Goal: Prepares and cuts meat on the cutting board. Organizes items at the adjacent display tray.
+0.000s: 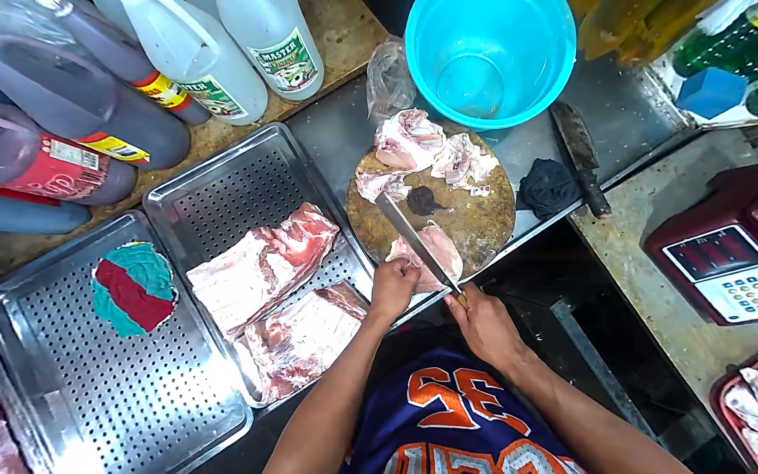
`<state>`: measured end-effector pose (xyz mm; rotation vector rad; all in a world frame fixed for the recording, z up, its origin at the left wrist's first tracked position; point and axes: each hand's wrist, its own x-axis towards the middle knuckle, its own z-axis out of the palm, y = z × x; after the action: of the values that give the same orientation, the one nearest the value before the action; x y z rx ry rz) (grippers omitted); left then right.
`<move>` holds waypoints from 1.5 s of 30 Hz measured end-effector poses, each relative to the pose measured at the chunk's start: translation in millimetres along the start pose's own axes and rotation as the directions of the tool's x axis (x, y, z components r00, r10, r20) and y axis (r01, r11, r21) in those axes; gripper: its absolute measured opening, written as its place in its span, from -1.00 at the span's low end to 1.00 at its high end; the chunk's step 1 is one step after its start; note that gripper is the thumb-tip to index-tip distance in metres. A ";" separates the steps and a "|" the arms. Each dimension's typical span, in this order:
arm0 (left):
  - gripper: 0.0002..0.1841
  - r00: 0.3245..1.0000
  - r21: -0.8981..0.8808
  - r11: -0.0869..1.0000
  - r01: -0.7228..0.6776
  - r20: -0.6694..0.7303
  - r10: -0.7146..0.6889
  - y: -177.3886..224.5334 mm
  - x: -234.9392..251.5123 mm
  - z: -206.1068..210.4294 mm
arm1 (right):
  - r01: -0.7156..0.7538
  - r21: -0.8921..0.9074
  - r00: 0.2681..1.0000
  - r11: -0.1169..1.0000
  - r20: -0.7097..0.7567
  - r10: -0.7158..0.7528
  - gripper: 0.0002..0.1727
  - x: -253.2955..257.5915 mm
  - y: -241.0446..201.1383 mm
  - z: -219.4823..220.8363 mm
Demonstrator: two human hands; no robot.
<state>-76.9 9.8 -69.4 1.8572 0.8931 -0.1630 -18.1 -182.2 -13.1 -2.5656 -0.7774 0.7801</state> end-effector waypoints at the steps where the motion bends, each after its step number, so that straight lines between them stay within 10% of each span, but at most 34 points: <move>1: -0.72 1.000 0.017 1.000 0.002 -0.008 -0.002 2.2 -0.5 0.5 | -0.015 -0.025 1.000 1.000 0.026 0.015 -0.43 2.0 -4.1 3.1; 16: -0.78 0.997 0.002 0.998 -0.066 -0.032 0.066 11.7 -13.5 16.0 | -0.078 -0.205 0.985 0.976 0.137 0.107 -0.42 12.4 -12.7 6.3; 29: -0.75 0.973 -0.280 0.938 -0.205 -0.162 0.164 -17.2 -36.0 -103.9 | -0.037 0.139 0.947 0.990 -0.312 0.079 -0.43 -16.3 60.6 -24.5; 37: -0.65 0.976 0.095 0.995 0.033 -0.219 -0.011 -8.2 50.9 -86.0 | -0.291 0.307 0.883 0.906 -0.278 0.378 -0.55 -33.8 124.8 -52.3; 42: -0.37 0.887 0.258 0.966 -0.013 -0.443 0.131 24.9 18.5 -68.2 | -0.410 0.260 0.854 0.874 -0.229 0.468 -0.51 1.4 169.3 -95.2; 45: -0.29 0.923 0.278 0.953 -0.122 -0.323 0.212 54.3 -3.6 -32.0 | -0.424 0.160 0.878 0.891 -0.167 0.448 -0.34 45.9 190.5 -110.9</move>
<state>-53.4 24.0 -12.5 2.2378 0.9808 0.1756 156.1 -323.5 -32.9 -2.6860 -0.0776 0.6497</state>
